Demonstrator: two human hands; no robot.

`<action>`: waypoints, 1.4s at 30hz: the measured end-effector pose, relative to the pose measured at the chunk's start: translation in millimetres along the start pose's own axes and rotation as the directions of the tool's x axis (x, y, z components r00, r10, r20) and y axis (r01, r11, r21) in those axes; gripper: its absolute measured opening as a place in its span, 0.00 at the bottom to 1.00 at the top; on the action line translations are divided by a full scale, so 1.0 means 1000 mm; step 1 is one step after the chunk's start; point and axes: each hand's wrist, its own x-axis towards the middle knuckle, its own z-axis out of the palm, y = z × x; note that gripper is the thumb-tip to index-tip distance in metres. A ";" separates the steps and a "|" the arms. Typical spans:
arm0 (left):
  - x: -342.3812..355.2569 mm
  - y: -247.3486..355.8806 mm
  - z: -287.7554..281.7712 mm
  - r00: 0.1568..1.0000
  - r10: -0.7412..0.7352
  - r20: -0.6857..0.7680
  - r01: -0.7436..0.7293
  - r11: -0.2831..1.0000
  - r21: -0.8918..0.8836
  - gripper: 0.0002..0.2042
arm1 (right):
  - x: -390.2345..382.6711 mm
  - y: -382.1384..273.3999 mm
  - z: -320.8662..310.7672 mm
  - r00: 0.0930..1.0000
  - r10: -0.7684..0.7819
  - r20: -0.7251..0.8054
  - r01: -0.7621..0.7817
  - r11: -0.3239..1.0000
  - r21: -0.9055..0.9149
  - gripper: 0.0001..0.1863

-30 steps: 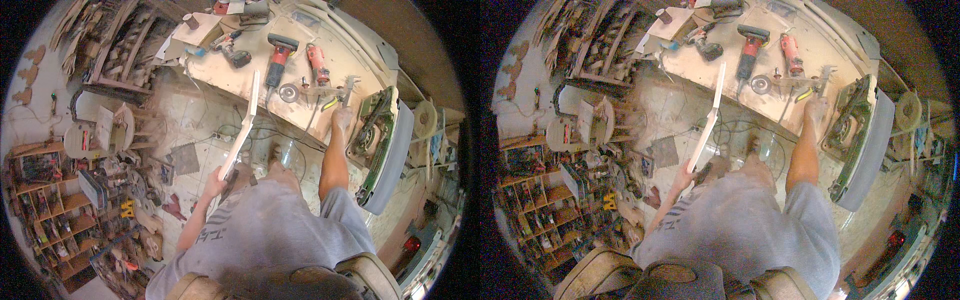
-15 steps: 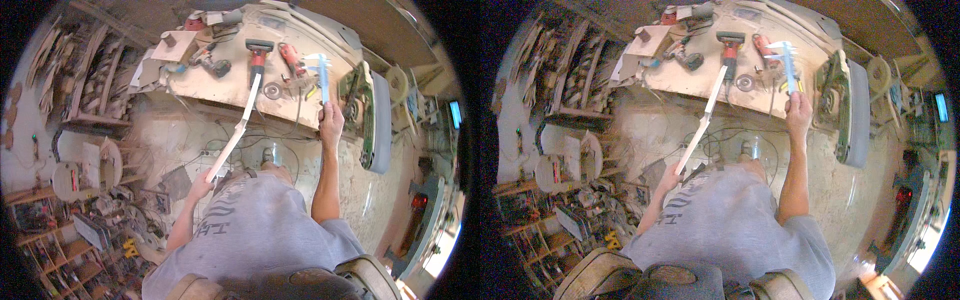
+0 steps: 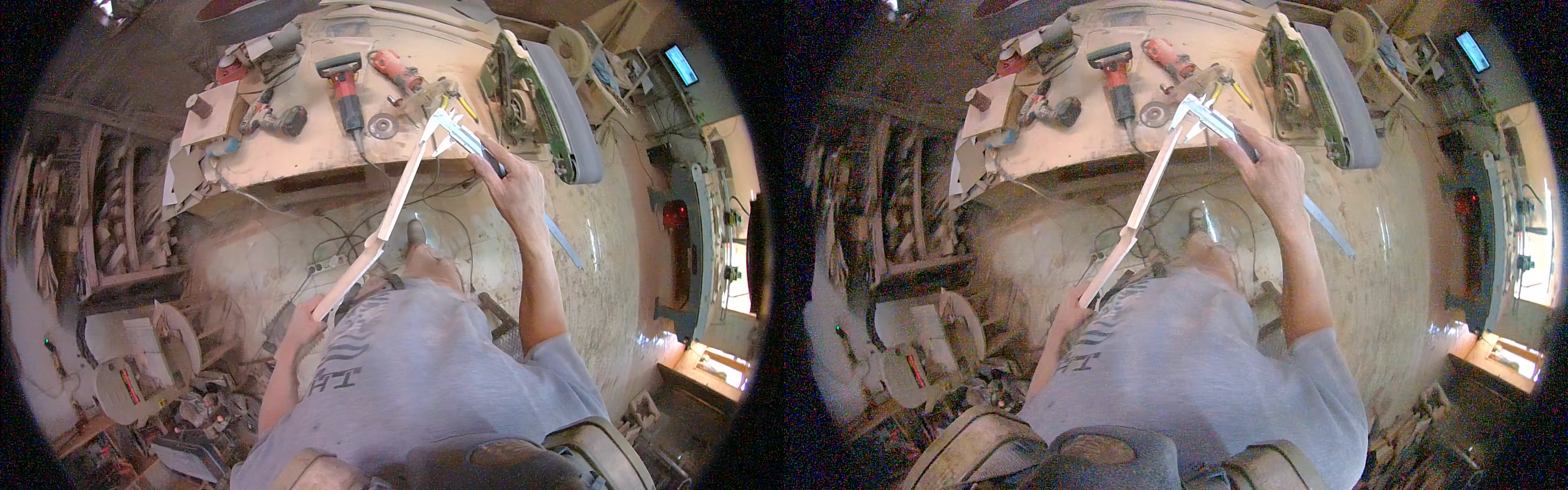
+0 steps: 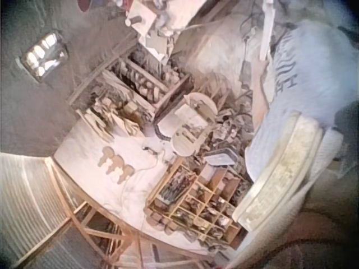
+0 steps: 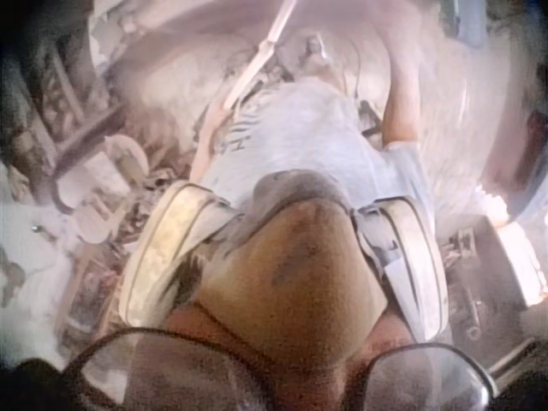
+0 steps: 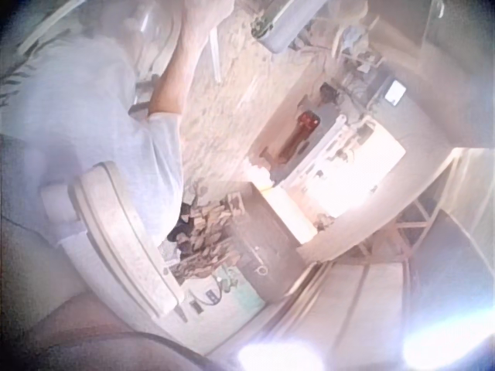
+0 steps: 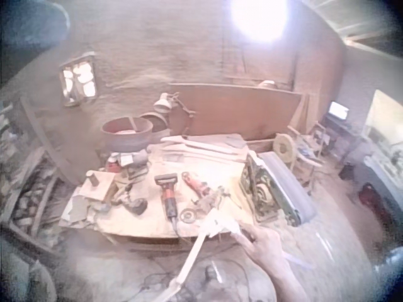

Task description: The person sands the surfaces of a wooden guitar neck using a belt sander. They measure the thickness of the neck with a caliper between sanding passes.

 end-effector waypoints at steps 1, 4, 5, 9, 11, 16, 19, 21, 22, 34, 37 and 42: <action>-0.003 0.007 -0.004 1.000 0.026 -0.009 -0.026 0.999 0.020 0.19 | -0.003 0.003 0.000 1.000 0.003 -0.005 -0.003 1.000 -0.018 0.22; -0.002 0.001 -0.010 0.998 0.049 0.046 -0.051 0.997 0.053 0.19 | -0.008 0.002 -0.005 0.999 0.038 0.038 -0.036 0.997 -0.070 0.22; 0.000 -0.002 -0.011 0.996 0.046 0.077 -0.051 0.997 0.059 0.20 | -0.009 0.001 -0.006 0.997 0.055 0.062 -0.049 0.995 -0.087 0.22; 0.001 -0.003 -0.012 0.993 0.094 0.069 -0.097 0.995 0.032 0.20 | -0.014 0.012 0.001 0.999 0.015 0.033 -0.013 0.997 -0.074 0.23; 0.002 -0.001 -0.013 0.990 0.119 0.076 -0.121 0.993 0.018 0.20 | -0.015 0.012 0.002 0.998 0.030 0.057 -0.027 0.997 -0.067 0.22; 0.001 -0.001 -0.011 0.992 0.088 0.089 -0.090 0.996 0.015 0.21 | -0.013 0.013 0.000 0.995 0.056 0.084 -0.051 0.997 -0.062 0.24; 0.002 0.000 -0.011 0.990 0.066 0.126 -0.070 0.997 0.028 0.21 | -0.012 0.014 -0.001 0.995 0.062 0.082 -0.056 0.996 -0.074 0.24; 0.001 0.005 -0.011 0.990 0.058 0.126 -0.062 0.998 0.029 0.20 | -0.011 0.016 -0.001 0.995 0.059 0.082 -0.051 0.994 -0.094 0.24; -0.001 0.011 -0.011 0.992 0.061 0.111 -0.063 0.998 0.019 0.20 | -0.011 0.018 -0.002 0.995 0.059 0.086 -0.049 0.993 -0.108 0.24; 0.000 -0.002 -0.002 0.993 0.058 0.103 -0.064 0.997 0.053 0.19 | -0.018 0.035 0.005 0.982 0.132 0.131 -0.119 0.987 -0.103 0.26; 0.001 -0.008 -0.001 0.991 0.063 0.117 -0.072 0.995 0.071 0.19 | -0.021 0.037 0.004 0.985 0.129 0.114 -0.116 0.987 -0.111 0.26; 0.003 0.010 -0.002 0.992 0.053 0.110 -0.061 0.996 0.067 0.17 | -0.025 0.041 0.003 0.994 0.083 0.068 -0.075 0.991 -0.114 0.25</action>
